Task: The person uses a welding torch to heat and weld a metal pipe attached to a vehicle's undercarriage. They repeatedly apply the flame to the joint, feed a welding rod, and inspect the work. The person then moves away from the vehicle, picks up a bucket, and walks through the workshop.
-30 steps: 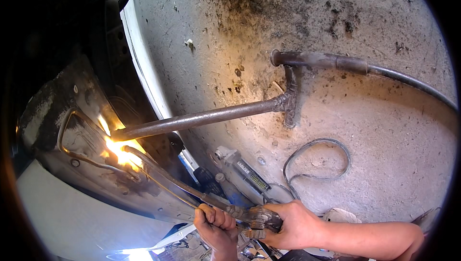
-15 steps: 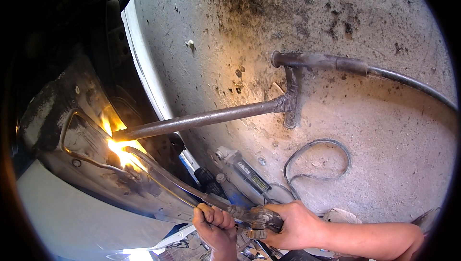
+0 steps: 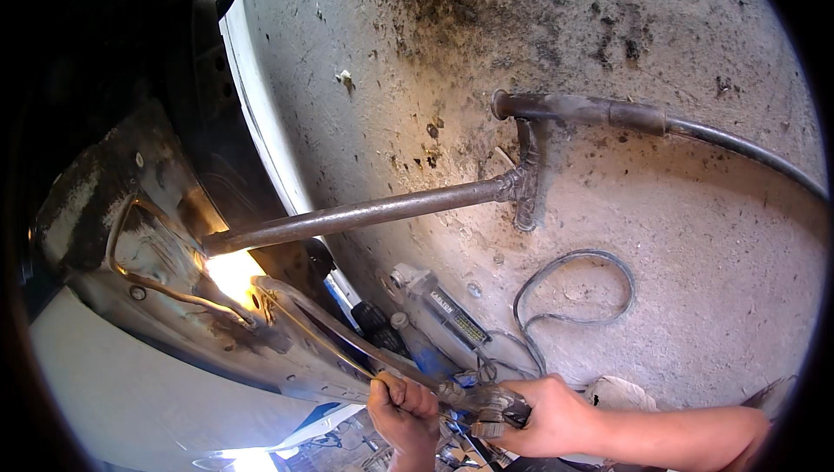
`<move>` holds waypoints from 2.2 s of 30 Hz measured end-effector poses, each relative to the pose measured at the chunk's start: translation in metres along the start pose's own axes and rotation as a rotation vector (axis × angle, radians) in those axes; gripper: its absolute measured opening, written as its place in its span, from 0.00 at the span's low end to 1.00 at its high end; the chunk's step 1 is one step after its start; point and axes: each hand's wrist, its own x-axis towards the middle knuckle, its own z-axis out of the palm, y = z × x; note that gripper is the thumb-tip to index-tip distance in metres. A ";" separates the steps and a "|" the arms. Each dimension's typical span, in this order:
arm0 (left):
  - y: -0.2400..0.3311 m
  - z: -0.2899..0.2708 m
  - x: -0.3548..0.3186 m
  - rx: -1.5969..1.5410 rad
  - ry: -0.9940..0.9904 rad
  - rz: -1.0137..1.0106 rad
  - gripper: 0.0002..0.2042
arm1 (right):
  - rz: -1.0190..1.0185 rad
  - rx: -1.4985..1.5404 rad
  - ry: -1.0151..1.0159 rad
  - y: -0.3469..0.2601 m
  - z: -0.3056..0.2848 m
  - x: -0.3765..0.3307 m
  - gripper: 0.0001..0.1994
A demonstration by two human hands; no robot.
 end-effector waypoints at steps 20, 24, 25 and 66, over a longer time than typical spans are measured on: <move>0.002 0.001 0.000 -0.041 0.064 0.002 0.17 | -0.015 0.051 -0.084 -0.011 0.000 0.015 0.23; -0.001 -0.001 -0.001 -0.054 0.077 -0.008 0.18 | -0.038 0.057 -0.082 -0.010 0.000 0.015 0.23; -0.002 -0.001 -0.002 -0.052 0.089 -0.016 0.18 | -0.032 0.081 -0.086 -0.011 0.000 0.015 0.23; -0.027 0.005 -0.010 -0.095 0.093 -0.529 0.17 | 0.295 -0.264 0.187 -0.002 -0.028 -0.027 0.20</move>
